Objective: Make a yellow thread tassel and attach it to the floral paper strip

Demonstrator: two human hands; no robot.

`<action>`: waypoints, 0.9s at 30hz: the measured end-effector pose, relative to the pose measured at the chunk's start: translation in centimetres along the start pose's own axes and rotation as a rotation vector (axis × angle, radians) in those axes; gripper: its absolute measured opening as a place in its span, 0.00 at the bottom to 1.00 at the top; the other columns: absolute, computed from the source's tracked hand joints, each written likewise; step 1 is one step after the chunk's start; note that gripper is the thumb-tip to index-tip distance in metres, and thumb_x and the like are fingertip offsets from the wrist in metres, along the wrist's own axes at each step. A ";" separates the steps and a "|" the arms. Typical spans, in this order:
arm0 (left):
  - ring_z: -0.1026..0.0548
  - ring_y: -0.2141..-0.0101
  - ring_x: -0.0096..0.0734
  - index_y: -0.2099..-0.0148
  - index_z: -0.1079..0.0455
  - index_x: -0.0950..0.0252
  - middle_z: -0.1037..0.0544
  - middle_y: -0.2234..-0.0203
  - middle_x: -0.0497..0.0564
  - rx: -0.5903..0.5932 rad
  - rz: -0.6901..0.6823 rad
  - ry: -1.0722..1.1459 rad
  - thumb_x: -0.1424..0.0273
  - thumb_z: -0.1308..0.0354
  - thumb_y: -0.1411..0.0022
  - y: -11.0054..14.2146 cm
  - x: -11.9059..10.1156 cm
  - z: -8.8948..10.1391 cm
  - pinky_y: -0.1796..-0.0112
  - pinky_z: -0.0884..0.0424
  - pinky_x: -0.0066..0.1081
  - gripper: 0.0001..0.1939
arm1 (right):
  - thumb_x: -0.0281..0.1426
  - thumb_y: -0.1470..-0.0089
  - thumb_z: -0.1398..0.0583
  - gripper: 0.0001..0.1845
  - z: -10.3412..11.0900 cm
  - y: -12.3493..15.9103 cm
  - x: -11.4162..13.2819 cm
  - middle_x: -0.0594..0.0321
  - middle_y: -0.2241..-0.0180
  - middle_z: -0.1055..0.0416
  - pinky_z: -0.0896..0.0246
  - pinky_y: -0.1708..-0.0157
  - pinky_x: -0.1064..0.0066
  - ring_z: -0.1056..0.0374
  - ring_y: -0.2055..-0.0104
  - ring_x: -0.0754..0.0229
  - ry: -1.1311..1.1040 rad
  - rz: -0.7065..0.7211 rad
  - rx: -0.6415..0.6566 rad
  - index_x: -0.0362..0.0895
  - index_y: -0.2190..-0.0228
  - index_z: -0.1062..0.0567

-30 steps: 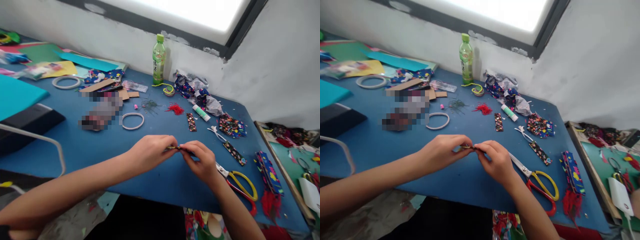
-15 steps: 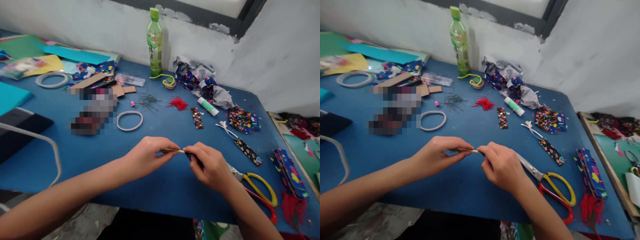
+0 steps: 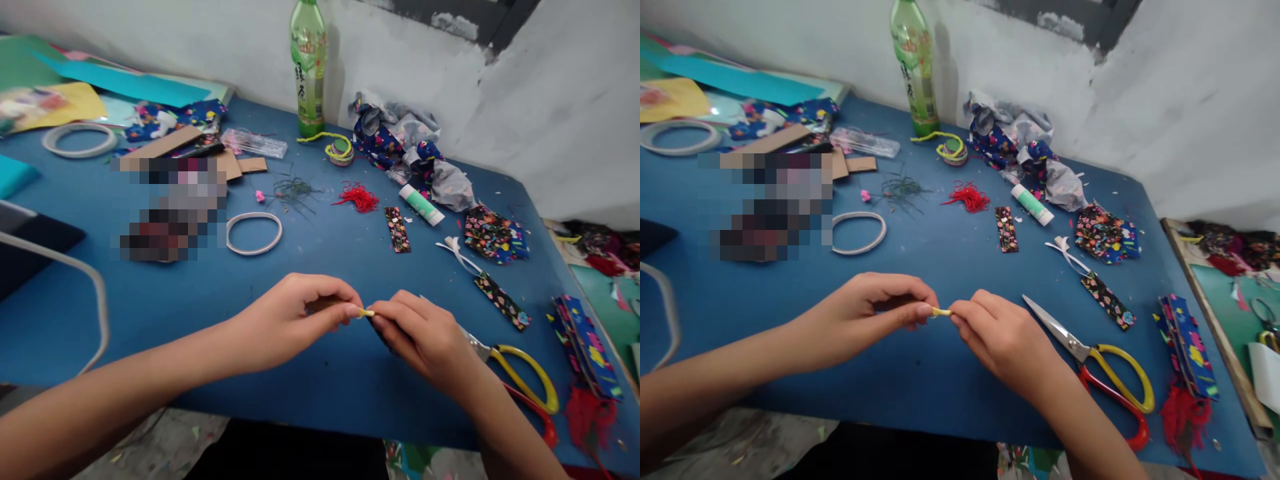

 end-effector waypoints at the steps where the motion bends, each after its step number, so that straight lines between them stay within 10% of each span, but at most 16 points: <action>1: 0.29 0.74 0.21 0.65 0.27 0.66 0.26 0.76 0.44 0.001 0.003 0.014 0.69 0.46 0.37 0.0 0.0 0.0 0.73 0.33 0.18 0.09 | 0.26 0.37 0.47 0.09 0.1 0.0 0.0 0.61 0.71 0.31 0.42 0.71 0.75 0.37 0.72 0.64 -0.018 -0.001 -0.001 0.38 0.61 0.27; 11: 0.27 0.54 0.32 0.51 0.31 0.68 0.25 0.55 0.57 -0.214 -0.510 -0.437 0.67 0.45 0.34 1.5 -2.7 0.5 0.53 0.30 0.29 0.12 | 0.24 0.40 0.47 0.08 0.5 -0.1 0.5 0.65 0.77 0.36 0.47 0.75 0.75 0.42 0.76 0.67 -0.105 -0.037 -0.031 0.39 0.68 0.28; 15: 0.24 0.59 0.32 0.52 0.31 0.67 0.21 0.61 0.54 -0.158 -0.674 -0.519 0.65 0.41 0.37 2.2 -3.0 -1.0 0.54 0.29 0.31 0.14 | 0.23 0.41 0.46 0.10 0.3 -0.1 0.7 0.66 0.78 0.38 0.49 0.76 0.75 0.44 0.77 0.67 -0.146 -0.052 -0.024 0.40 0.72 0.28; 27: 0.25 0.73 0.21 0.64 0.26 0.67 0.20 0.72 0.46 -0.015 -0.384 -0.182 0.75 0.40 0.39 1.2 -2.3 -1.1 0.69 0.31 0.17 0.02 | 0.23 0.45 0.45 0.10 0.1 -0.3 0.4 0.68 0.80 0.36 0.47 0.78 0.78 0.41 0.78 0.70 -0.508 -0.198 0.020 0.41 0.76 0.28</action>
Point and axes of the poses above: each hand's wrist, its own y-axis away from the middle knuckle, its own z-axis out of the back of the hand, x = y × z, the point moved 8 cm from there along -y, towards the middle knuckle
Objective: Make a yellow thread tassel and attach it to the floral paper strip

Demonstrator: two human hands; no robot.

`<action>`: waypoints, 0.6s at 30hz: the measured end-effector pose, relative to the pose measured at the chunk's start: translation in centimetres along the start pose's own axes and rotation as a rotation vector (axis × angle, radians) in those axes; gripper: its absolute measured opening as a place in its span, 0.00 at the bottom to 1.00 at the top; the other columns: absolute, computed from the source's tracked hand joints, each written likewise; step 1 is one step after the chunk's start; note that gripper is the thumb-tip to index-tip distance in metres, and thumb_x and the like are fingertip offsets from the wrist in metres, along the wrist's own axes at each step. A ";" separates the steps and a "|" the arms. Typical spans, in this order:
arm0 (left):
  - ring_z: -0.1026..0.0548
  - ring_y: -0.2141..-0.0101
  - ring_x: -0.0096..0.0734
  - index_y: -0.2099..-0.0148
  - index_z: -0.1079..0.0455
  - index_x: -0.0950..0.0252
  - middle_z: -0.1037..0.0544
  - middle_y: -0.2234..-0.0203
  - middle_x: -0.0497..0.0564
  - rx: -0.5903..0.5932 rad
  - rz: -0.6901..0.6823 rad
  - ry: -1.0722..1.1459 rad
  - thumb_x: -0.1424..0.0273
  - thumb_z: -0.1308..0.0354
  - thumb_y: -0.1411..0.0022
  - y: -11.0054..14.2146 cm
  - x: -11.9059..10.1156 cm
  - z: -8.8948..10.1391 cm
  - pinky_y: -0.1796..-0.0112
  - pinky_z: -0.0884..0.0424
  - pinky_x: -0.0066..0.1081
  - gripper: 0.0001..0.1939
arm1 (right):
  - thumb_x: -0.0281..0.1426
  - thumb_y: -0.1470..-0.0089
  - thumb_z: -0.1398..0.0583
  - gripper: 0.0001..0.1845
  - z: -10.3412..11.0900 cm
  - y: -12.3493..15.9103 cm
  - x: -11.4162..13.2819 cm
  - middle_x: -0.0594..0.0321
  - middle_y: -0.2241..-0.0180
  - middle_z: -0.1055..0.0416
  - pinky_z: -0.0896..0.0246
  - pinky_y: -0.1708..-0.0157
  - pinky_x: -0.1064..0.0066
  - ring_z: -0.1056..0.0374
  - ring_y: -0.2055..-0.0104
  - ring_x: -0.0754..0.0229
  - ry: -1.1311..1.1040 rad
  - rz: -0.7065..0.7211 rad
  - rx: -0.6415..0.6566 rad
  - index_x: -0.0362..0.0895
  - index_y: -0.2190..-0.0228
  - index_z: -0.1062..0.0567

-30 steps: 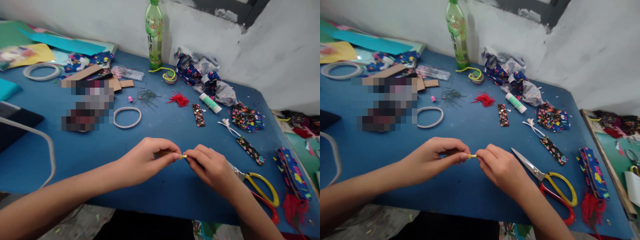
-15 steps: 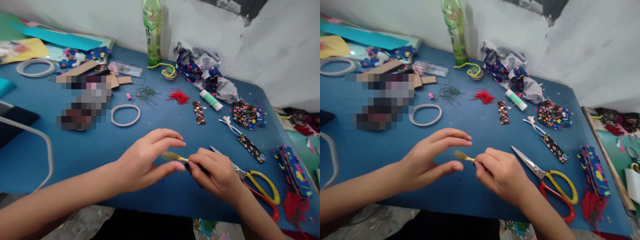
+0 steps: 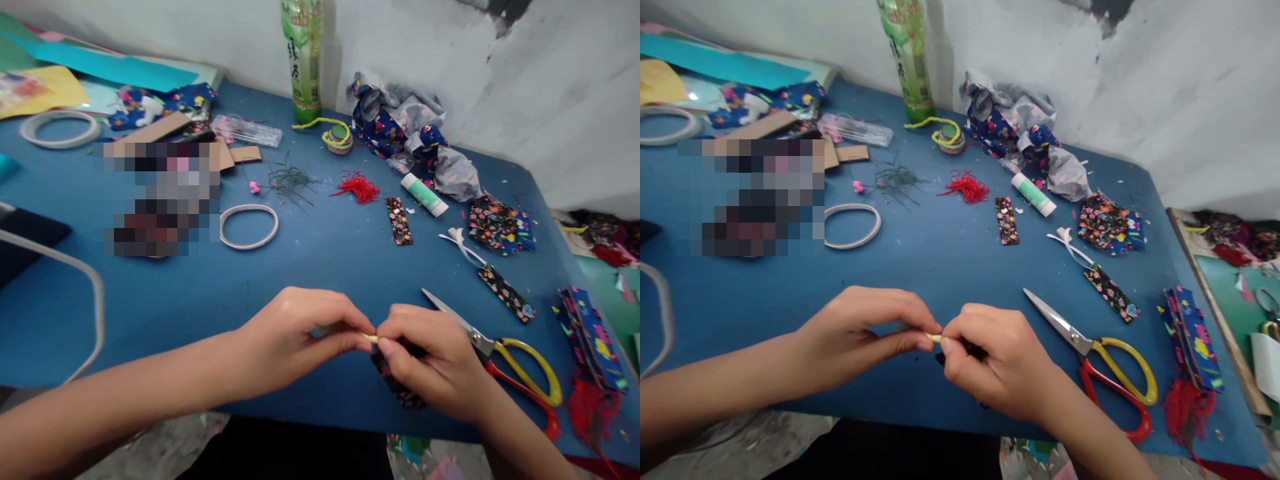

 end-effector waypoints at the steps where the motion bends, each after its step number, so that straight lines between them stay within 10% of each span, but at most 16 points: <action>1: 0.25 0.73 0.21 0.64 0.25 0.67 0.20 0.72 0.46 0.014 0.044 0.034 0.75 0.40 0.39 0.0 0.3 -0.1 0.70 0.32 0.17 0.03 | 0.23 0.45 0.45 0.10 0.0 0.0 -0.1 0.68 0.80 0.36 0.47 0.78 0.78 0.41 0.78 0.70 -0.025 -0.014 -0.003 0.41 0.76 0.28; 18: 0.33 0.73 0.20 0.69 0.27 0.68 0.28 0.76 0.45 0.166 0.439 0.618 0.77 0.42 0.41 0.5 1.6 -1.9 0.69 0.34 0.19 0.05 | 0.25 0.46 0.43 0.10 -1.0 0.3 -0.9 0.70 0.81 0.35 0.48 0.78 0.78 0.41 0.79 0.70 -0.328 -0.133 0.029 0.43 0.78 0.30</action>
Point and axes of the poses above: each hand's wrist, its own y-axis away from the middle knuckle, its own z-axis out of the back of the hand, x = y × z, the point moved 8 cm from there along -y, towards the middle knuckle
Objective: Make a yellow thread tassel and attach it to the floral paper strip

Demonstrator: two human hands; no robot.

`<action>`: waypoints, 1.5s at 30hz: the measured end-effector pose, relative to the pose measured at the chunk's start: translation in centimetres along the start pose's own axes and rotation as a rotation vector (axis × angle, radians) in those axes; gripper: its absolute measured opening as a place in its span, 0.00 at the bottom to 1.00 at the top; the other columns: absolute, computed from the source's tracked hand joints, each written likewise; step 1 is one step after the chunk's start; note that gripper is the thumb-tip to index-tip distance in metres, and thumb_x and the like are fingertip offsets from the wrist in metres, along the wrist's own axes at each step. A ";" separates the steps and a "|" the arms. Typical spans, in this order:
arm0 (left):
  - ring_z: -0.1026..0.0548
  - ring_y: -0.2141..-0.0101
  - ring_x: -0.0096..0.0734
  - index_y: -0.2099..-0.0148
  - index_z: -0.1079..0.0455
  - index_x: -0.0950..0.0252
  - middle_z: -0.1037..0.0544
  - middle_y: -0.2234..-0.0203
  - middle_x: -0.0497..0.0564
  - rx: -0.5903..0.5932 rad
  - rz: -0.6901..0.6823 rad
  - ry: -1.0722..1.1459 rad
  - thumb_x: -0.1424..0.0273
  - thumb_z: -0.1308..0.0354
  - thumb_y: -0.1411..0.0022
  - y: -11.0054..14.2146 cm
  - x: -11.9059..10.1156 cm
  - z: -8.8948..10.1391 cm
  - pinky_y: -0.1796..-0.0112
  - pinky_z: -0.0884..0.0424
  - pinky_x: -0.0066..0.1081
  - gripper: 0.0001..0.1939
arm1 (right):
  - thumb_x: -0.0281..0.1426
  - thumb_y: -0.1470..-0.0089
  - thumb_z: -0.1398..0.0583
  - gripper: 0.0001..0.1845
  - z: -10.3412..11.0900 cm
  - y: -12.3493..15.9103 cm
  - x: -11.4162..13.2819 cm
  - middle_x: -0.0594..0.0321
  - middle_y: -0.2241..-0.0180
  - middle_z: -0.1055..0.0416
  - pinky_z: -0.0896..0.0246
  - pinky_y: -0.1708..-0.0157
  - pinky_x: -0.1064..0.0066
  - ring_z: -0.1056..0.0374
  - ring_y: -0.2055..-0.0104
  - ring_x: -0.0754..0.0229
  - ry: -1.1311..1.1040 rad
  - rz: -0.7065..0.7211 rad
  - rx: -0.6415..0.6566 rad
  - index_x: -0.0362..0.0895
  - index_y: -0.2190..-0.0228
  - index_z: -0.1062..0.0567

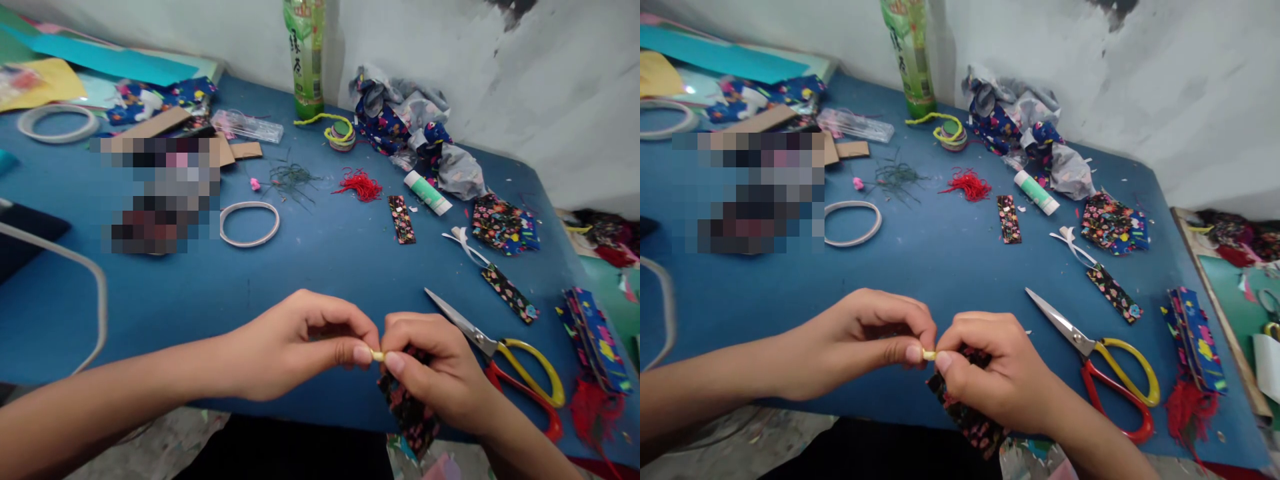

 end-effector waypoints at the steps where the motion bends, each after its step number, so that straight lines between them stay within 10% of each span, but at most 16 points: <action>1: 0.34 0.73 0.20 0.70 0.27 0.68 0.29 0.76 0.45 0.003 -0.001 0.010 0.77 0.43 0.41 0.0 0.0 0.0 0.69 0.34 0.19 0.05 | 0.25 0.46 0.43 0.10 0.0 0.0 -0.1 0.70 0.81 0.35 0.48 0.78 0.77 0.41 0.78 0.70 -0.008 0.000 0.007 0.43 0.78 0.30; 18: 0.23 0.73 0.24 0.66 0.21 0.65 0.18 0.72 0.48 -0.263 -0.382 -0.342 0.79 0.37 0.44 0.4 -2.5 1.6 0.70 0.27 0.20 0.06 | 0.38 0.47 0.40 0.14 -0.2 -0.3 -4.0 0.67 0.78 0.36 0.48 0.72 0.74 0.44 0.75 0.66 -0.466 -0.314 0.030 0.43 0.79 0.28; 28: 0.23 0.69 0.27 0.62 0.23 0.66 0.19 0.70 0.53 -0.299 -0.735 -0.679 0.76 0.42 0.38 2.2 -4.1 0.5 0.66 0.25 0.24 0.06 | 0.41 0.45 0.41 0.16 -0.3 -0.1 -3.4 0.67 0.78 0.39 0.47 0.73 0.74 0.46 0.75 0.66 -0.318 -0.298 0.025 0.43 0.78 0.29; 45: 0.23 0.71 0.26 0.61 0.20 0.61 0.19 0.70 0.52 -0.210 -0.637 -0.492 0.76 0.41 0.39 1.3 -2.5 0.9 0.69 0.27 0.22 0.09 | 0.46 0.49 0.38 0.21 -1.1 0.0 -4.4 0.70 0.80 0.40 0.51 0.77 0.77 0.48 0.78 0.70 -0.347 -0.420 0.077 0.41 0.79 0.30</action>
Point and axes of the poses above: each hand's wrist, its own y-axis away from the middle knuckle, its own z-axis out of the back of the hand, x = y × z, the point moved 8 cm from there along -y, towards the middle knuckle
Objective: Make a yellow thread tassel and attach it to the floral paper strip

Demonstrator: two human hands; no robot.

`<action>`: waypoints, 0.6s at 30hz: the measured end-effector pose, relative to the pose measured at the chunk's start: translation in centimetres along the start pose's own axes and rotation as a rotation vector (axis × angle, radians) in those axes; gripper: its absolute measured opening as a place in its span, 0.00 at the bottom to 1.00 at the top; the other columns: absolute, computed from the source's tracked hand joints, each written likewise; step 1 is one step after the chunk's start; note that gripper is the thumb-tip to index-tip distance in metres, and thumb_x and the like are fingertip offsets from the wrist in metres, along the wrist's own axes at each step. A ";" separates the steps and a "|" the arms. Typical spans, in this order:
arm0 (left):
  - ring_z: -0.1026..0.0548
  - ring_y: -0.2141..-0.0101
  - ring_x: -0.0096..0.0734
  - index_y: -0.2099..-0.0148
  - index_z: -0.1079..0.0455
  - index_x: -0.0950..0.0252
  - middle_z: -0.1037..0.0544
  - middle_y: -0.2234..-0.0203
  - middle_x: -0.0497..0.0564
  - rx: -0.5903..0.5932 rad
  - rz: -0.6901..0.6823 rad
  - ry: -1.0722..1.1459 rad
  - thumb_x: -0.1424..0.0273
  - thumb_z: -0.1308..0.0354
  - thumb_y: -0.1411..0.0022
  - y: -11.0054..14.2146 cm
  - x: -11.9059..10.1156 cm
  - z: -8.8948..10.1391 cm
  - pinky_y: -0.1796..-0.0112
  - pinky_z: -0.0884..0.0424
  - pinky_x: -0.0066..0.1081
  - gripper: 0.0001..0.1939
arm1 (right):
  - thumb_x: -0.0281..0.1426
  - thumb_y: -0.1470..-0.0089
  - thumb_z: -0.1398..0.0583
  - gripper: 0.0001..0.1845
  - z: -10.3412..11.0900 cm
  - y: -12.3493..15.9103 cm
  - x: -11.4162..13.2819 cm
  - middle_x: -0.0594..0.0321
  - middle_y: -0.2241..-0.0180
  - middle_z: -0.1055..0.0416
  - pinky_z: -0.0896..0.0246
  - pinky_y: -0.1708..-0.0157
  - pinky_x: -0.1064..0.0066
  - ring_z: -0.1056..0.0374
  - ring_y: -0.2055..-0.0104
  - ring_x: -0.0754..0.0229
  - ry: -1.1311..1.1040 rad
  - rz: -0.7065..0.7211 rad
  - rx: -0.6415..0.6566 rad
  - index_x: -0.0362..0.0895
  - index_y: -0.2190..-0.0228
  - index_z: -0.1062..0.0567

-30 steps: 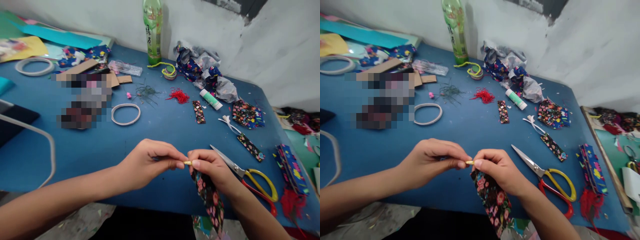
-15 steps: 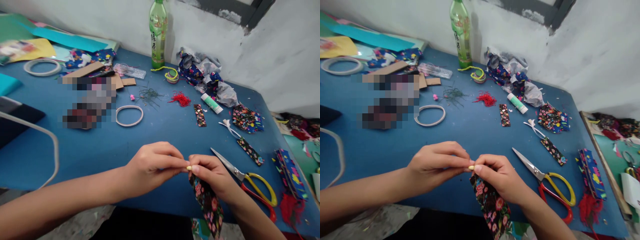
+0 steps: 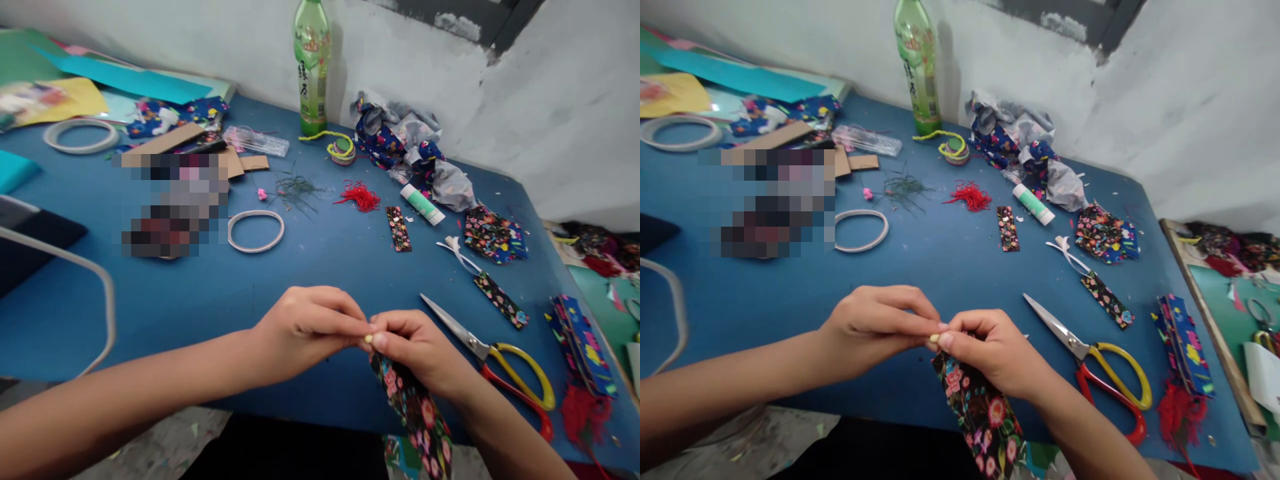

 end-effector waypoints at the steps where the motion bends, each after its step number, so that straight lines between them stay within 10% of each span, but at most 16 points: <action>1: 0.23 0.72 0.25 0.63 0.20 0.62 0.19 0.71 0.52 -0.005 0.042 0.048 0.76 0.40 0.40 -0.1 0.2 0.0 0.70 0.27 0.21 0.08 | 0.46 0.50 0.37 0.21 0.1 0.0 -0.2 0.70 0.80 0.39 0.50 0.78 0.77 0.46 0.79 0.70 -0.012 -0.014 -0.023 0.41 0.79 0.30; 8: 0.26 0.74 0.23 0.69 0.21 0.65 0.21 0.76 0.48 -0.110 0.289 0.263 0.77 0.34 0.46 0.0 1.6 0.3 0.72 0.30 0.21 0.03 | 0.55 0.54 0.38 0.26 0.7 -0.5 -1.5 0.69 0.81 0.35 0.44 0.84 0.76 0.38 0.82 0.66 0.046 -0.053 -0.139 0.44 0.76 0.34; 14: 0.27 0.71 0.25 0.69 0.24 0.69 0.23 0.73 0.50 -0.076 0.299 0.295 0.75 0.39 0.41 0.0 1.7 -0.1 0.69 0.30 0.24 0.05 | 0.44 0.38 0.46 0.18 2.7 4.5 7.3 0.62 0.70 0.30 0.38 0.65 0.70 0.33 0.67 0.61 0.978 0.601 -0.615 0.44 0.67 0.27; 18: 0.27 0.69 0.26 0.67 0.26 0.69 0.23 0.71 0.52 -0.051 0.254 0.267 0.74 0.42 0.38 -0.1 1.3 -0.3 0.67 0.31 0.25 0.06 | 0.43 0.39 0.45 0.15 5.2 8.4 8.7 0.61 0.66 0.26 0.38 0.65 0.68 0.30 0.67 0.59 1.347 0.426 -0.831 0.45 0.63 0.27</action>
Point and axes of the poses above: each hand's wrist, its own y-axis away from the middle knuckle, its own z-axis out of the back of the hand, x = y × z, the point moved 8 cm from there along -y, towards the middle knuckle
